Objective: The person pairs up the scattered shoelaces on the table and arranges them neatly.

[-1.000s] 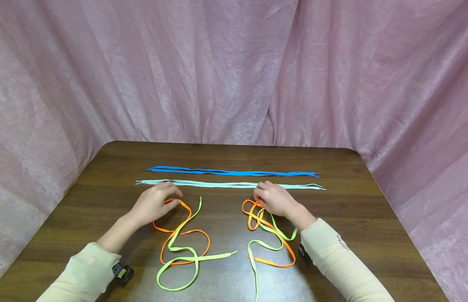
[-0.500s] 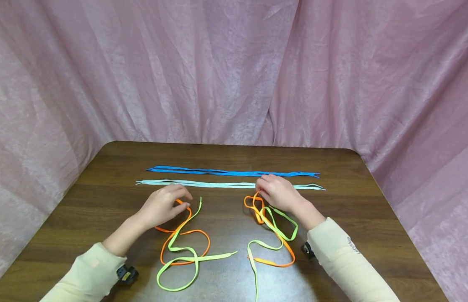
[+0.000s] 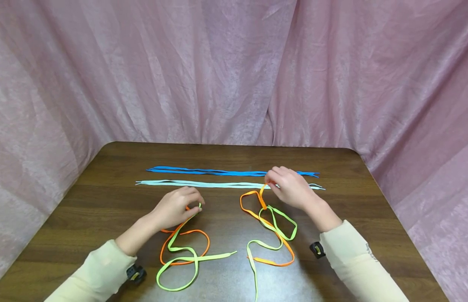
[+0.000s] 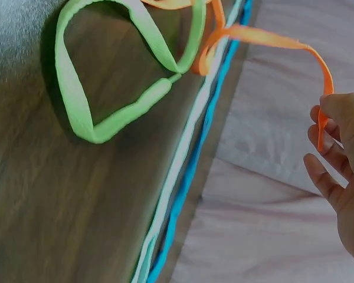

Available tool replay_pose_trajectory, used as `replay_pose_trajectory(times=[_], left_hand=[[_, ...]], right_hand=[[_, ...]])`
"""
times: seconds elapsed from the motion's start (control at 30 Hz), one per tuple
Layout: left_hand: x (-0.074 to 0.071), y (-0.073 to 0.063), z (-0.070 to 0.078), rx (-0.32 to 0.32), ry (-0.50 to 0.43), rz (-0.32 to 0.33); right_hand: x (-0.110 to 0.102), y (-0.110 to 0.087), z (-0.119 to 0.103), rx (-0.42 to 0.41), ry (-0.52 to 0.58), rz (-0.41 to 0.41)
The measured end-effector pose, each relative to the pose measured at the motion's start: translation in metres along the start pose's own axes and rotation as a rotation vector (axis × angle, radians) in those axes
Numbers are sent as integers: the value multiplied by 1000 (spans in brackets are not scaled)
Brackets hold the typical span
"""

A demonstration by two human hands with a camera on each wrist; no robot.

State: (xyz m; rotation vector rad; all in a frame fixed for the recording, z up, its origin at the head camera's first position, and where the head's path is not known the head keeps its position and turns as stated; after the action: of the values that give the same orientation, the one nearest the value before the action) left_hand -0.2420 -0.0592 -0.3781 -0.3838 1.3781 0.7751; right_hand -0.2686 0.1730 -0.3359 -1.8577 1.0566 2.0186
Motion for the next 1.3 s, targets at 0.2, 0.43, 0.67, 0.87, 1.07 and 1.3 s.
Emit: replay_pose_trajectory(times=[0.2,0.43,0.67,0.87,1.07,1.3], left_hand=[[11,13,14,52,43,-29],[31,36,33,98,82,-116],[51,62,51,126,140,-217],[60,81,63,141,162,-235],[69,94,69,126,184,-265],[78,98,72,126,223,-323]], right_hand=[[-16,-9,8,38,-1,36],[-22,-20,19,85,-18,62],[-19,-26,23,96,-14,60],[-17,-27,25,106,-10,52],[-14,-31,31,138,-5,32],[-11,-45,43,203,5,14]])
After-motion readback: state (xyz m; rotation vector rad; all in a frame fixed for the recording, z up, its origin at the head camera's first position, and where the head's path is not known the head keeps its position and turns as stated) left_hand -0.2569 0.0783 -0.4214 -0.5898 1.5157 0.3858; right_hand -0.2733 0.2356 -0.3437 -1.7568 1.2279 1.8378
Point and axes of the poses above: each hand's wrist, its own y-axis towards the middle knuckle, its own x-axis out of the palm, z = x × y, the point moved 9 cm from there along y, towards the middle knuckle, and after that the axes turned 10 degrees about -z, right-handed, at the moved point
